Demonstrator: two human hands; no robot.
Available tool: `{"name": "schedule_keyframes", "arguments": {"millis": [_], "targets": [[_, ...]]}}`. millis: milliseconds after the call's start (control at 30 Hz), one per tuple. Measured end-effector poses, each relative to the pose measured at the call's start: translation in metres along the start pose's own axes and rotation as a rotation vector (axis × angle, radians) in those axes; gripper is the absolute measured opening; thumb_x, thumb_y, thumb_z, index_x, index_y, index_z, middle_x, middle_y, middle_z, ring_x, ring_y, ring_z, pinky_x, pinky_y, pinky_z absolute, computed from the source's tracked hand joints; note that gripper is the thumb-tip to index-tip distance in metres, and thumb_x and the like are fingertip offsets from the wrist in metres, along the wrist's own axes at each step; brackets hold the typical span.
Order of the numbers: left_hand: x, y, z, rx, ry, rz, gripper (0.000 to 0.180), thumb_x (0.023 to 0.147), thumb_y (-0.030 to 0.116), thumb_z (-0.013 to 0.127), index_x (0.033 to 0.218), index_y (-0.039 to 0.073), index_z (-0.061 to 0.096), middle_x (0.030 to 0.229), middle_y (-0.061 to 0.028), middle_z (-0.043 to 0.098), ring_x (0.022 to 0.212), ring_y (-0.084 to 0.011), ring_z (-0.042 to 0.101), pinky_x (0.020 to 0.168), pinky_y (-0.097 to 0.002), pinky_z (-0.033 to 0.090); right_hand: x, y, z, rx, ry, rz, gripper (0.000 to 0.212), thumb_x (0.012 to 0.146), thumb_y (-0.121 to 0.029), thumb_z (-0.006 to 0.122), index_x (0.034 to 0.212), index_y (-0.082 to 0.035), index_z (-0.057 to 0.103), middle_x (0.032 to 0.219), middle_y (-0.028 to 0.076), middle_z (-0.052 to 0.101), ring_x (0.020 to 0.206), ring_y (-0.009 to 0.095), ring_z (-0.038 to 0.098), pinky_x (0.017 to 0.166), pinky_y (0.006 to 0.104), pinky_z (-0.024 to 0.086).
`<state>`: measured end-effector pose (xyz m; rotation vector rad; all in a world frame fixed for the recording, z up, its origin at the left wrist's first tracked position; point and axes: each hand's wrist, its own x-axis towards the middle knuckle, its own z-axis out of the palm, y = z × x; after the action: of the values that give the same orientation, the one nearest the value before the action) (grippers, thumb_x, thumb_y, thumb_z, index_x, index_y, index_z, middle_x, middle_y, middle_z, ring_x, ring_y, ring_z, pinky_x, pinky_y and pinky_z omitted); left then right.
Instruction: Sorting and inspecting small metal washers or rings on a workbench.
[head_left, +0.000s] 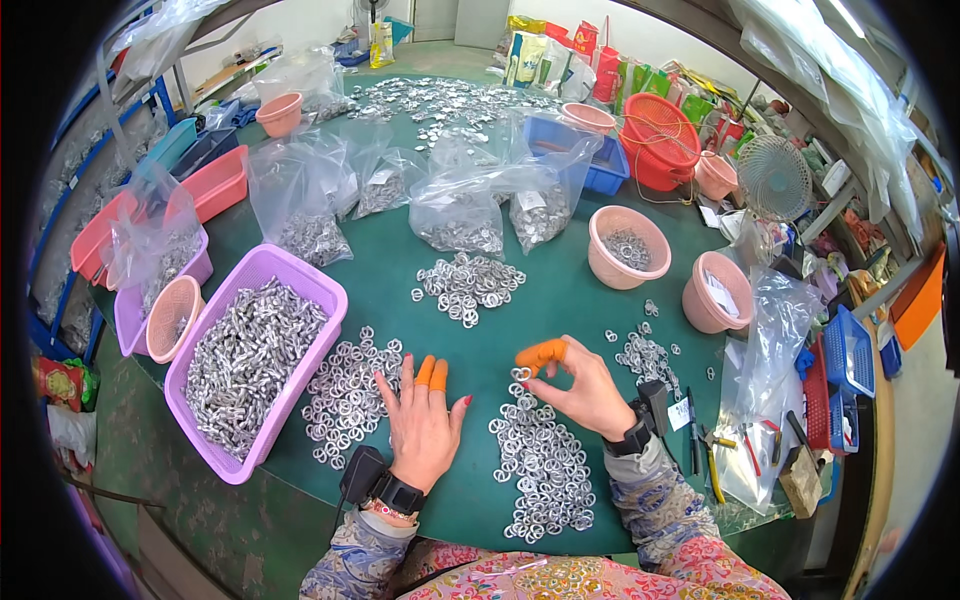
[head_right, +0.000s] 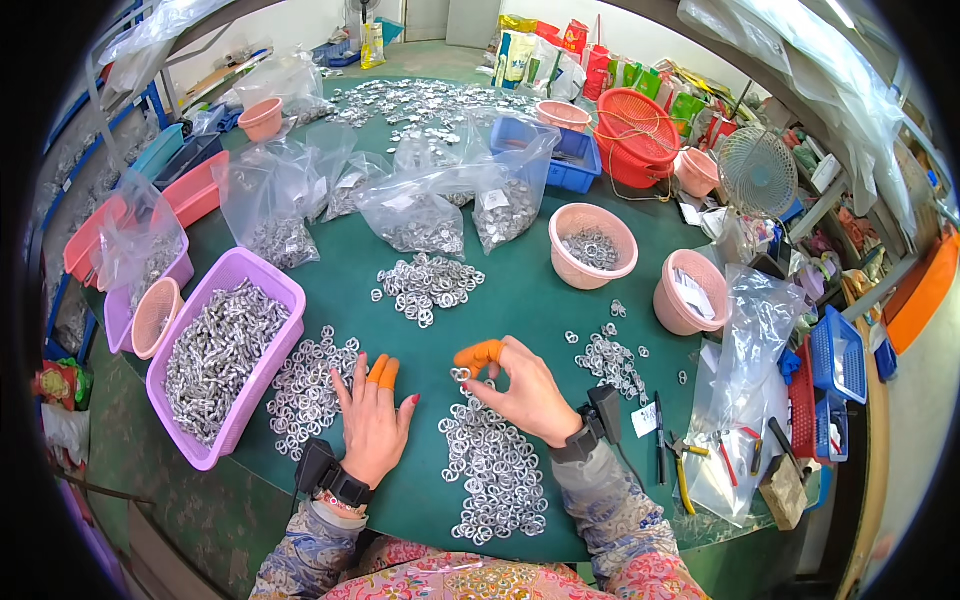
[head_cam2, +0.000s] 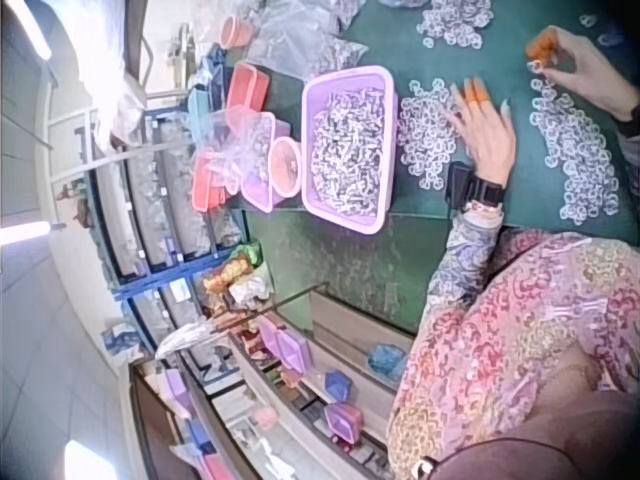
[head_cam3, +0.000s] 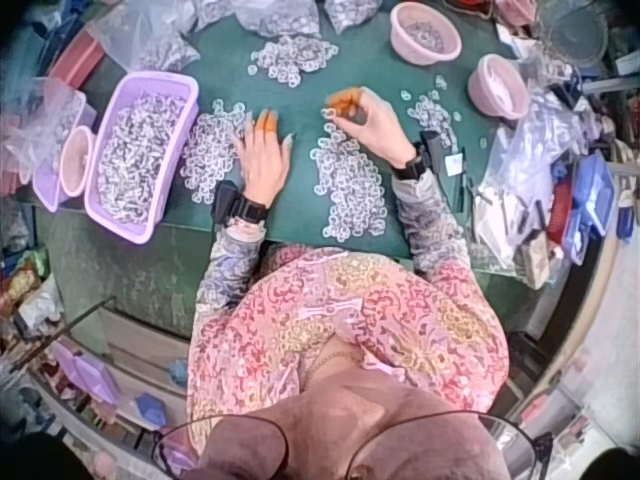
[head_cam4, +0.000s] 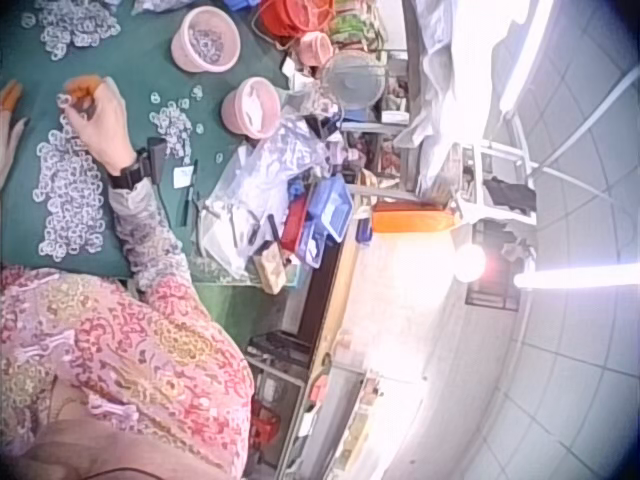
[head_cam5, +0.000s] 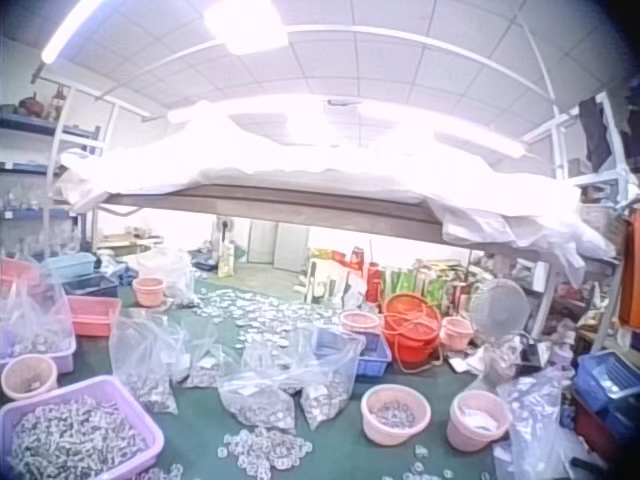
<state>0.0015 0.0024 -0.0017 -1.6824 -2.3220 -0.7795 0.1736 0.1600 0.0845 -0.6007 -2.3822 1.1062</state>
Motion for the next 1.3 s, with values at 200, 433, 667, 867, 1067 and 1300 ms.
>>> {"name": "schedule_keyframes", "arguments": {"millis": [200,433,667,867,1067,1300], "targets": [[-0.003,-0.001,-0.002,0.002,-0.012,-0.02,0.05,0.093,0.024,0.066,0.133,-0.004,0.053,0.138,-0.02,0.052,0.141,-0.0428,0.035,0.115,-0.0727,0.012,0.027,0.02,-0.023,0.13,-0.232,-0.109,0.034,0.084,-0.018,0.077,0.117,-0.01,0.071,0.101,0.003,0.068,0.088,0.016,0.059,0.08,0.0308,0.049],[0.005,0.0,0.005,0.056,-0.021,0.03,0.042,0.094,0.022,0.063,0.131,0.003,0.058,0.14,-0.0161,0.052,0.142,-0.0407,0.034,0.115,-0.0727,0.011,0.132,0.149,0.017,-0.416,0.364,-0.231,0.034,0.087,-0.019,0.074,0.118,-0.006,0.067,0.111,0.013,0.062,0.103,0.033,0.056,0.088,0.0423,0.048],[0.003,-0.027,0.003,0.116,0.047,-0.052,0.033,0.092,0.011,0.062,0.125,0.005,0.061,0.137,-0.0139,0.055,0.144,-0.0396,0.034,0.117,-0.0708,0.009,0.069,0.126,0.033,-0.352,0.258,-0.172,0.029,0.084,-0.013,0.076,0.112,-0.008,0.069,0.107,0.012,0.059,0.104,0.033,0.055,0.091,0.0424,0.047],[0.003,-0.004,-0.017,-0.068,0.143,0.147,0.043,0.089,0.005,0.064,0.132,0.004,0.057,0.146,-0.019,0.047,0.147,-0.0419,0.029,0.116,-0.0706,0.016,0.011,0.103,0.013,-0.107,0.213,0.012,0.037,0.088,-0.004,0.068,0.125,-0.01,0.068,0.106,0.01,0.059,0.093,0.025,0.058,0.079,0.0337,0.05],[-0.006,0.047,-0.002,-0.447,-0.18,0.159,0.06,0.094,0.031,0.063,0.139,-0.005,0.047,0.147,-0.0264,0.044,0.143,-0.0484,0.031,0.119,-0.063,0.016,0.01,0.113,0.017,-0.323,0.329,-0.11,0.035,0.089,-0.005,0.068,0.123,-0.01,0.069,0.109,0.012,0.059,0.101,0.031,0.057,0.088,0.0379,0.049],[0.016,0.064,0.028,-0.492,-0.337,0.364,0.055,0.097,0.038,0.059,0.138,0.003,0.053,0.143,-0.0178,0.052,0.144,-0.0406,0.035,0.12,-0.061,0.016,0.007,0.1,0.013,-0.304,0.21,-0.097,0.034,0.081,-0.011,0.078,0.114,-0.012,0.072,0.108,0.009,0.06,0.102,0.03,0.056,0.088,0.0387,0.048]]}}
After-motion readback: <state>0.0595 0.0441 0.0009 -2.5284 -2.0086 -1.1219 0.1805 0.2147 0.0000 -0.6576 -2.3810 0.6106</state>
